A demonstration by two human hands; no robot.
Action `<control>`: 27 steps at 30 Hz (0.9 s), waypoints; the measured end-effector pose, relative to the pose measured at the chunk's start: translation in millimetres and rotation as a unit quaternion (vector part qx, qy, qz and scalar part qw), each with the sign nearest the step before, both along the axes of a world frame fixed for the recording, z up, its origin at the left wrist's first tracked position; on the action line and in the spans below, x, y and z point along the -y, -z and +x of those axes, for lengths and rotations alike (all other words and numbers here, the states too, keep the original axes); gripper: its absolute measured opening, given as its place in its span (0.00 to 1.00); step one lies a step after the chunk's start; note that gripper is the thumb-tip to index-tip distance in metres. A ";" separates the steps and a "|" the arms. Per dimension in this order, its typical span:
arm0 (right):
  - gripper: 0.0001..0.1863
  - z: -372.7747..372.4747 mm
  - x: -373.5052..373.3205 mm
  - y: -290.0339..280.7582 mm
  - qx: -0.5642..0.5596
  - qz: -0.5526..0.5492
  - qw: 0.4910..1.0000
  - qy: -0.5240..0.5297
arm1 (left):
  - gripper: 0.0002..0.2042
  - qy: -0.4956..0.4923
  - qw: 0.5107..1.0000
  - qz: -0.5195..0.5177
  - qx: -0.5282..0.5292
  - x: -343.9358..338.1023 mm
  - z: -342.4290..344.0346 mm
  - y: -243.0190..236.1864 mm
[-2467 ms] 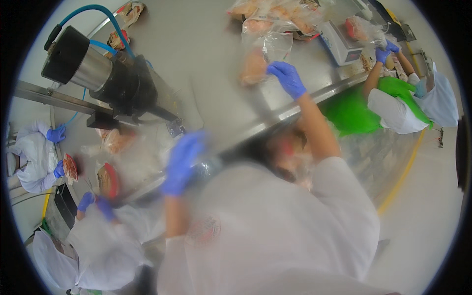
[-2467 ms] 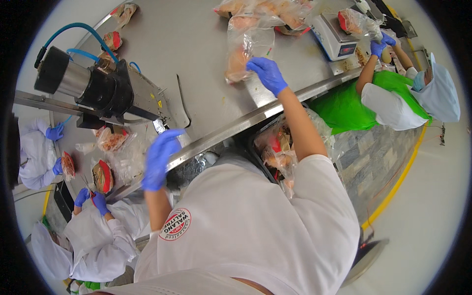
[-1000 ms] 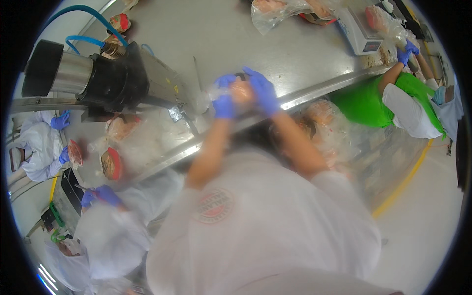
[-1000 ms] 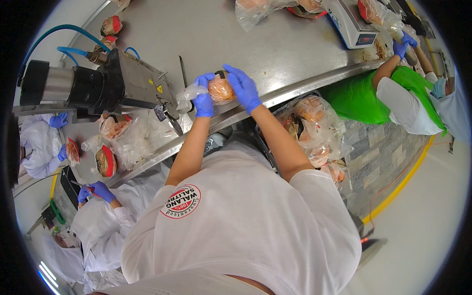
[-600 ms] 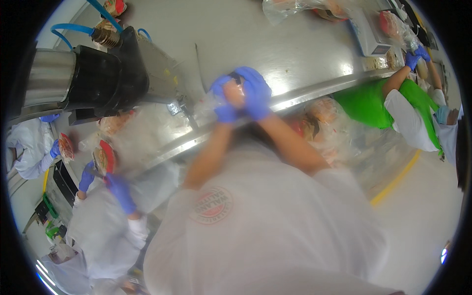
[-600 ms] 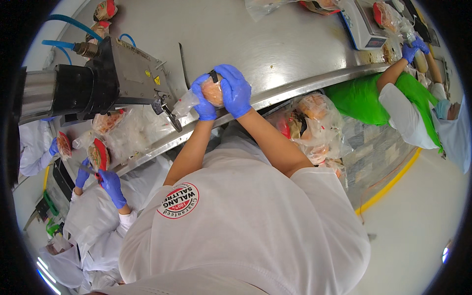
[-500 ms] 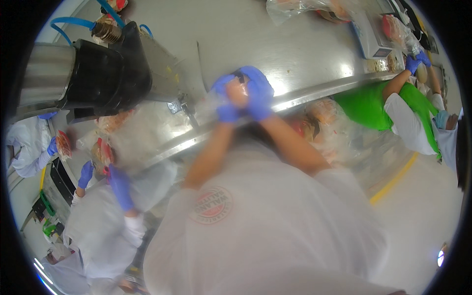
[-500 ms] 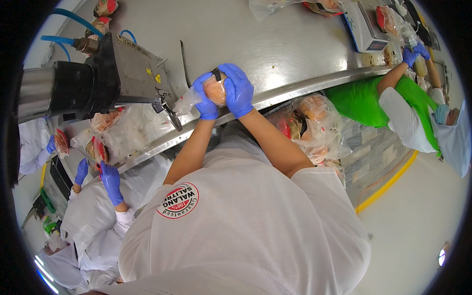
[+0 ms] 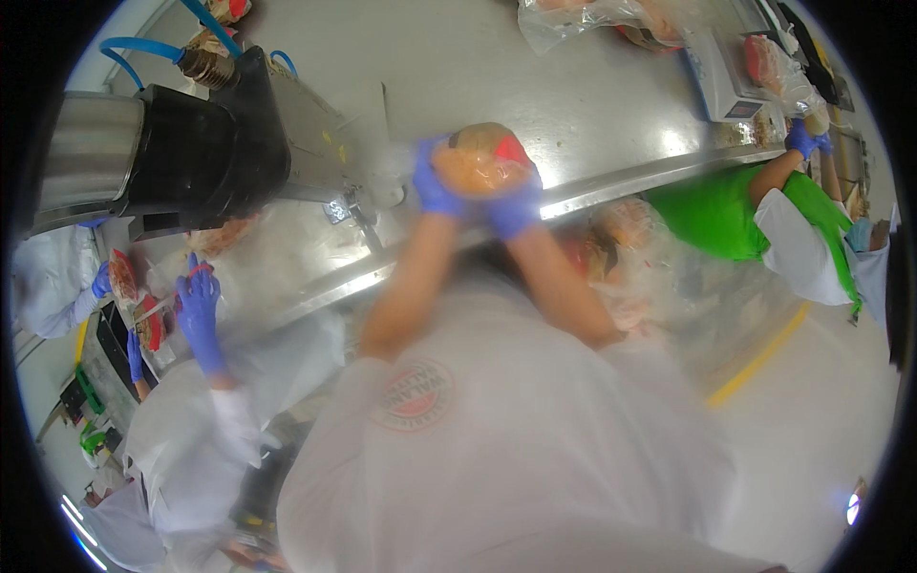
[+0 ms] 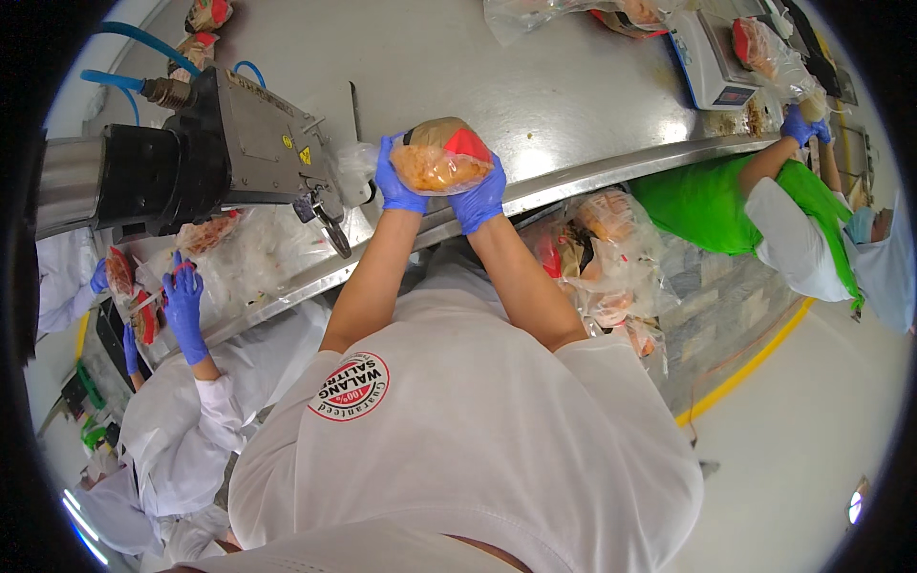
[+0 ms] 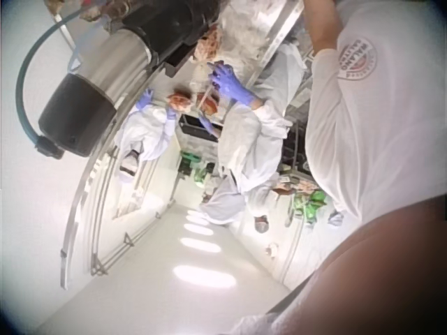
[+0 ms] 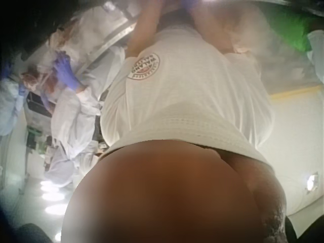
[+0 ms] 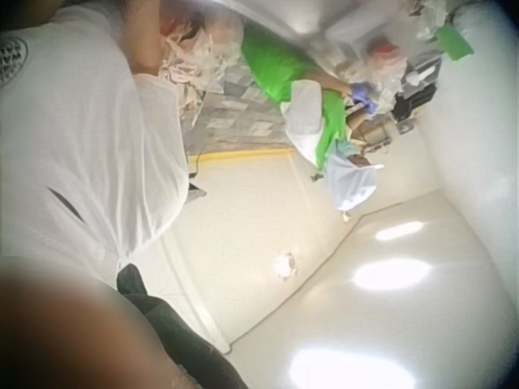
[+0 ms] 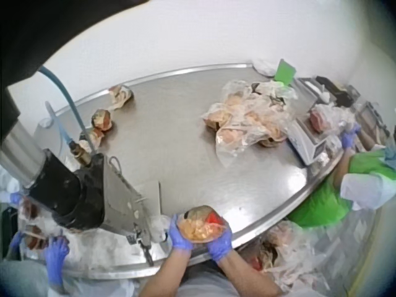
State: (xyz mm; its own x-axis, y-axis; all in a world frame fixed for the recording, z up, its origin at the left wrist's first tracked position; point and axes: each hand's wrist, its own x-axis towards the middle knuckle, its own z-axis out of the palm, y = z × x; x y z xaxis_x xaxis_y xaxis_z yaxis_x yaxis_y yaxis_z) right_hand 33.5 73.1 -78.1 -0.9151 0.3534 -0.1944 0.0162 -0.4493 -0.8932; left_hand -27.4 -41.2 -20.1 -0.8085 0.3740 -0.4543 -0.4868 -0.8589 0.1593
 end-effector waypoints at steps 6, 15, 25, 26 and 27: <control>0.21 -5.2 -6.3 -96.2 0.073 0.048 0.996 -0.035 | 0.17 -0.034 0.998 0.052 -0.011 -9.1 -6.6 0.5; 0.32 -26.8 -104.0 -215.6 -0.333 0.763 0.526 -0.175 | 0.18 0.133 0.985 -0.113 0.001 -21.4 -45.1 -85.7; 0.42 -23.4 -87.1 -207.4 -0.191 0.434 0.868 -0.148 | 0.19 0.154 0.968 -0.155 -0.120 -30.3 -51.6 -150.5; 0.43 -17.0 -81.6 -189.2 -0.121 0.295 0.934 -0.164 | 0.19 0.147 0.968 -0.156 -0.130 -28.4 -53.0 -147.0; 0.44 -13.8 -72.9 -188.3 -0.047 0.149 0.972 -0.178 | 0.20 0.138 0.968 -0.156 -0.140 -26.1 -54.9 -141.9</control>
State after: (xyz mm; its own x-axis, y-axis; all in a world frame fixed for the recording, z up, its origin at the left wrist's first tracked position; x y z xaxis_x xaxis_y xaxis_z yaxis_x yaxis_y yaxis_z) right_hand 19.7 146.0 110.2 -0.9984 0.0391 -0.0409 0.0345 -0.1522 -0.9877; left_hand -82.2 -15.1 121.8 -0.8054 0.4729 -0.3574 -0.5908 -0.5914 0.5489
